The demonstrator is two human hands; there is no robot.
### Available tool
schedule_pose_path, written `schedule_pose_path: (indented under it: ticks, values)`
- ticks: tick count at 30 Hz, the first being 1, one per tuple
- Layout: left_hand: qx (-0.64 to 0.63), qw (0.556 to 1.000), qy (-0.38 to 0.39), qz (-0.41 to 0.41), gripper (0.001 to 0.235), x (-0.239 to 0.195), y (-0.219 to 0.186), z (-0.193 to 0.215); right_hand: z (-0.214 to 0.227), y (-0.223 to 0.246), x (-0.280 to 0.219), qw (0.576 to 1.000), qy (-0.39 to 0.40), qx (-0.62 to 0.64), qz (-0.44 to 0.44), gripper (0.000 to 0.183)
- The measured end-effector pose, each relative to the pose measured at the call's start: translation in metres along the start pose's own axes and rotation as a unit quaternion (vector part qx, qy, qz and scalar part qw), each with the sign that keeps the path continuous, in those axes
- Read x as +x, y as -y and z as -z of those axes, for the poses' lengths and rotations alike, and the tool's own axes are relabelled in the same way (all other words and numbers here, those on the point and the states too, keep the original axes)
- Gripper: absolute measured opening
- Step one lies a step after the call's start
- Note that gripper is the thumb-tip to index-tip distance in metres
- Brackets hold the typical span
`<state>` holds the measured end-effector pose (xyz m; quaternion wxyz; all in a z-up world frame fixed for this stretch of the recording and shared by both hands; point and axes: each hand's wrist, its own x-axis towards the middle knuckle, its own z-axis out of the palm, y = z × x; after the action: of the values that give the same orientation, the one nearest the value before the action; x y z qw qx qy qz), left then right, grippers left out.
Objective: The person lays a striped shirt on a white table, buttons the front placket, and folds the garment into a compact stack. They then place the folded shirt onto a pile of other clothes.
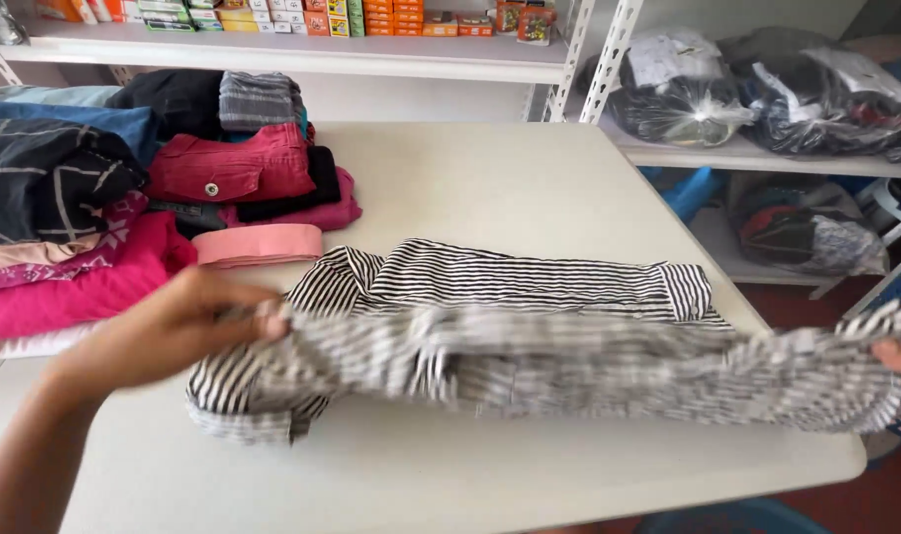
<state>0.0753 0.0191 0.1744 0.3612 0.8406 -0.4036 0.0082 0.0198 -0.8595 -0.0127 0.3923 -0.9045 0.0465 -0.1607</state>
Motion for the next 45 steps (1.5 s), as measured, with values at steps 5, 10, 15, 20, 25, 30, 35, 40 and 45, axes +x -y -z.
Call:
schedule_pose_path:
  ticks: [5, 10, 15, 20, 25, 30, 35, 40, 45]
  values:
    - [-0.074, 0.986, 0.107, 0.103, 0.035, -0.020, -0.011, -0.009, -0.055, 0.116, -0.063, 0.982, -0.073, 0.171, -0.022, 0.042]
    - [-0.011, 0.996, 0.015, 0.092, 0.036, 0.040, 0.052, -0.001, -0.098, 0.226, -0.003, 0.973, -0.088, 0.205, -0.053, 0.030]
    - [0.130, 0.966, 0.037, 0.220, 0.042, 0.122, 0.145, -0.023, -0.139, 0.207, 0.076, 0.994, -0.054, -0.025, -0.090, 0.074]
    - [0.324, 0.883, 0.063, 0.333, 0.043, 0.151, 0.228, -0.076, -0.188, 0.196, 0.074, 0.930, -0.002, -0.353, -0.104, 0.041]
    - [0.543, 0.818, -0.078, 0.173, 0.031, 0.140, 0.184, -0.087, -0.183, 0.209, 0.055, 0.894, -0.091, -0.438, -0.012, 0.040]
    - [0.555, 0.805, -0.209, -0.005, 0.017, 0.152, 0.080, -0.169, -0.241, 0.302, 0.028, 0.894, -0.148, -0.327, 0.269, 0.036]
    - [0.311, 0.950, 0.001, -0.016, 0.047, 0.127, 0.056, -0.214, -0.307, 0.378, -0.024, 0.934, 0.171, -0.220, 0.225, 0.067]
    - [0.301, 0.943, 0.082, 0.114, 0.058, 0.096, 0.078, -0.159, -0.275, 0.328, -0.002, 0.917, 0.193, -0.309, 0.166, 0.063]
    - [0.261, 0.951, 0.072, 0.151, 0.055, 0.072, 0.103, -0.130, -0.219, 0.241, 0.013, 0.919, 0.130, -0.368, 0.049, 0.067]
